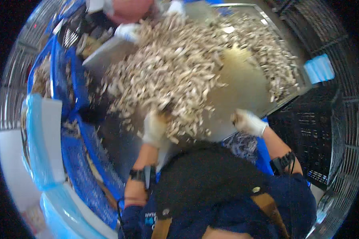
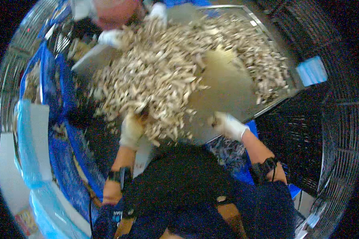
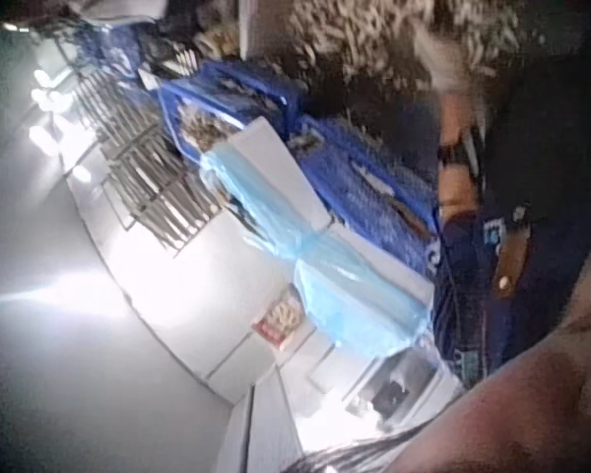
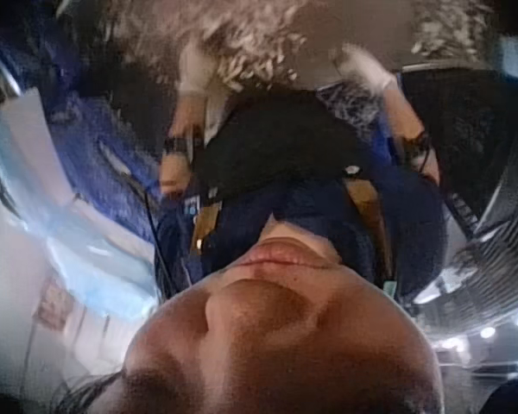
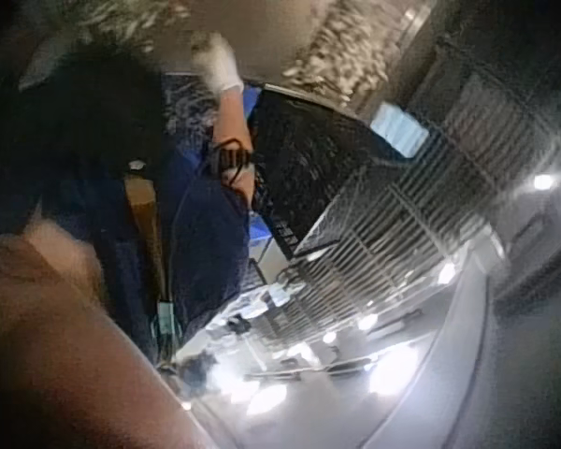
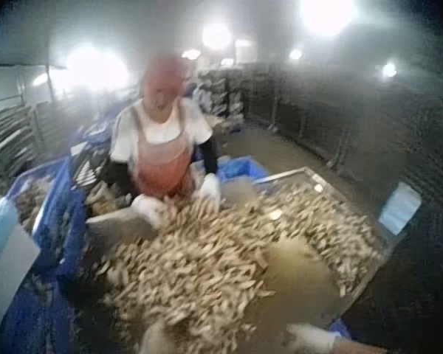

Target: Sorting and cleaning mushrooms on a metal table and placing them into blue crates.

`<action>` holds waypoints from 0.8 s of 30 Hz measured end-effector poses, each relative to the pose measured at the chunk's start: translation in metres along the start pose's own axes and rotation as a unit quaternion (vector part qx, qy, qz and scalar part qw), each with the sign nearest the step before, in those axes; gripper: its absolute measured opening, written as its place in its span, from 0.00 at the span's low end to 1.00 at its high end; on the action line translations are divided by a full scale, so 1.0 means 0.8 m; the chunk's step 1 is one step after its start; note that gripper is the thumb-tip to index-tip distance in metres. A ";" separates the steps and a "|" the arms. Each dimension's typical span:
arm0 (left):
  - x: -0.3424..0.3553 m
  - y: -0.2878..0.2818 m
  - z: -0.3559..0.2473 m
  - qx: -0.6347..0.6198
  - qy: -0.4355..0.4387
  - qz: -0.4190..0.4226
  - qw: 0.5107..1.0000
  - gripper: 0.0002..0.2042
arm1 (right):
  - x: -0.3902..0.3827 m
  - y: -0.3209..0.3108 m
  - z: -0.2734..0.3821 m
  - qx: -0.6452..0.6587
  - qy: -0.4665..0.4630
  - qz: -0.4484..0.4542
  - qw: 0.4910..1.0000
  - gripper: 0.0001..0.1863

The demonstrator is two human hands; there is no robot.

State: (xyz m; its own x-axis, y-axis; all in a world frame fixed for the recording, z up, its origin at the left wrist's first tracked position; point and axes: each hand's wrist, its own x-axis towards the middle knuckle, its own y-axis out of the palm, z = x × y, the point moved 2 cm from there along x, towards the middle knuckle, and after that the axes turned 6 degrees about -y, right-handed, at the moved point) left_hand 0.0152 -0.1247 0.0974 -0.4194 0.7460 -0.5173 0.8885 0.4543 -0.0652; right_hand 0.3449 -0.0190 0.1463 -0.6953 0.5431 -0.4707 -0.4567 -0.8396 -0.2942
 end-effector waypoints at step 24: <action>-0.013 -0.084 0.018 -0.202 -0.004 0.019 0.979 0.12 | 0.331 0.151 0.220 0.441 -0.118 0.071 0.887 0.27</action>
State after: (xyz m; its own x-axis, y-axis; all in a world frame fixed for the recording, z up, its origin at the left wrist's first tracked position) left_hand -0.0374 -0.1697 0.0951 -0.3840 0.7630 -0.5200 0.7561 0.5831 0.2972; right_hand 0.0080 0.0248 0.1327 -0.8297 0.5073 -0.2329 -0.5396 -0.6219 0.5676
